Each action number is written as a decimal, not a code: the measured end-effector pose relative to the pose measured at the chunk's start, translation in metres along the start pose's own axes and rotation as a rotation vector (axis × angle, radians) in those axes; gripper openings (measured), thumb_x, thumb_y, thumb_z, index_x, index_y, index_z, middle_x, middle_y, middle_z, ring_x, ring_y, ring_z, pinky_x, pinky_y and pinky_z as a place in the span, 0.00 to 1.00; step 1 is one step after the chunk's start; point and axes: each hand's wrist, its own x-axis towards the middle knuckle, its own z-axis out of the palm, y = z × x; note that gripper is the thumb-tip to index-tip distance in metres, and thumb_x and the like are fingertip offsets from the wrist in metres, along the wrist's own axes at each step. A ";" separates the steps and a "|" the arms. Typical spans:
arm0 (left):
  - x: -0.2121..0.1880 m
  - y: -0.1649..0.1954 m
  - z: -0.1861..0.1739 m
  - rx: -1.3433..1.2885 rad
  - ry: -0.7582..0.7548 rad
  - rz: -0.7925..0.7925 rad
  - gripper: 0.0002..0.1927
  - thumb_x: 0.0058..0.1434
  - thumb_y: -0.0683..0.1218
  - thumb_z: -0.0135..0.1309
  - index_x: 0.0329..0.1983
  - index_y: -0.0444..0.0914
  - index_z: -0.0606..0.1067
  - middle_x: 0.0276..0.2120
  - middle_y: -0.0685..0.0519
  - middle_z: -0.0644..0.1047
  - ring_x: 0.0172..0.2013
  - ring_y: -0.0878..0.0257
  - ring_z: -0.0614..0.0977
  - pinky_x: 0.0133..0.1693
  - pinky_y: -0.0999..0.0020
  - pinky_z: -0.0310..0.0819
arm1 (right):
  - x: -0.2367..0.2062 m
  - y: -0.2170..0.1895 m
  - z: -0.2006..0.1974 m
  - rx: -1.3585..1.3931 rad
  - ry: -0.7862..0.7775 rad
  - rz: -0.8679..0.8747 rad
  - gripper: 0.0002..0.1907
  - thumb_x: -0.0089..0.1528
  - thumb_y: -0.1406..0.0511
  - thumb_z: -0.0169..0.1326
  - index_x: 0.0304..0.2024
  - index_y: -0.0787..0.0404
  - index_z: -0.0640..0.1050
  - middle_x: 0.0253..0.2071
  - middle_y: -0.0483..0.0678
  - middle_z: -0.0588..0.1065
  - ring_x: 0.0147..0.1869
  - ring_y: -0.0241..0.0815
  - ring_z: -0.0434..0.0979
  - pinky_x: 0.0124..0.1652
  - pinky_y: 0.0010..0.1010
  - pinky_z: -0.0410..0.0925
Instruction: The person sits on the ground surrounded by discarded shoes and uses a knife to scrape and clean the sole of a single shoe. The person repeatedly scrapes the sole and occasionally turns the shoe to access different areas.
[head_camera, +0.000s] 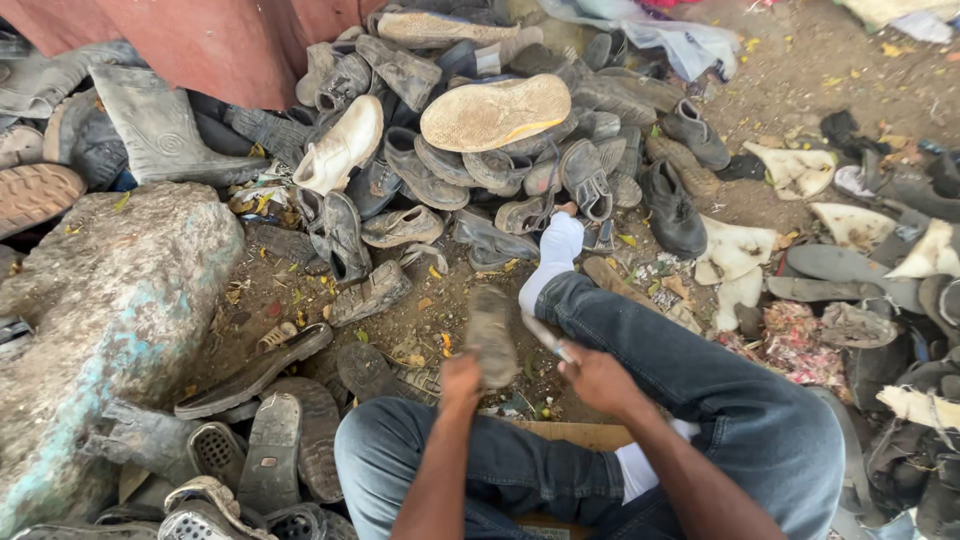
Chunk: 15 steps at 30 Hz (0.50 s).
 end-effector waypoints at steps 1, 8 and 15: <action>-0.015 0.000 -0.020 -0.154 0.059 0.074 0.19 0.74 0.49 0.54 0.35 0.27 0.76 0.27 0.43 0.74 0.24 0.54 0.73 0.23 0.57 0.65 | 0.000 0.001 -0.007 0.085 0.055 -0.014 0.27 0.65 0.55 0.49 0.65 0.54 0.70 0.42 0.63 0.79 0.48 0.64 0.82 0.47 0.47 0.72; -0.118 0.075 -0.151 -1.005 0.523 0.981 0.18 0.73 0.47 0.42 0.57 0.31 0.73 0.43 0.45 0.79 0.37 0.58 0.83 0.40 0.62 0.81 | 0.003 -0.018 -0.024 0.181 0.234 -0.079 0.26 0.65 0.57 0.53 0.64 0.58 0.72 0.46 0.65 0.78 0.53 0.66 0.78 0.49 0.47 0.71; -0.045 0.096 -0.046 -0.380 0.057 0.600 0.18 0.67 0.41 0.51 0.60 0.33 0.70 0.39 0.50 0.80 0.30 0.64 0.82 0.34 0.69 0.81 | 0.060 0.000 -0.036 0.412 0.626 -0.036 0.15 0.61 0.62 0.62 0.41 0.68 0.77 0.31 0.58 0.78 0.34 0.48 0.77 0.39 0.42 0.70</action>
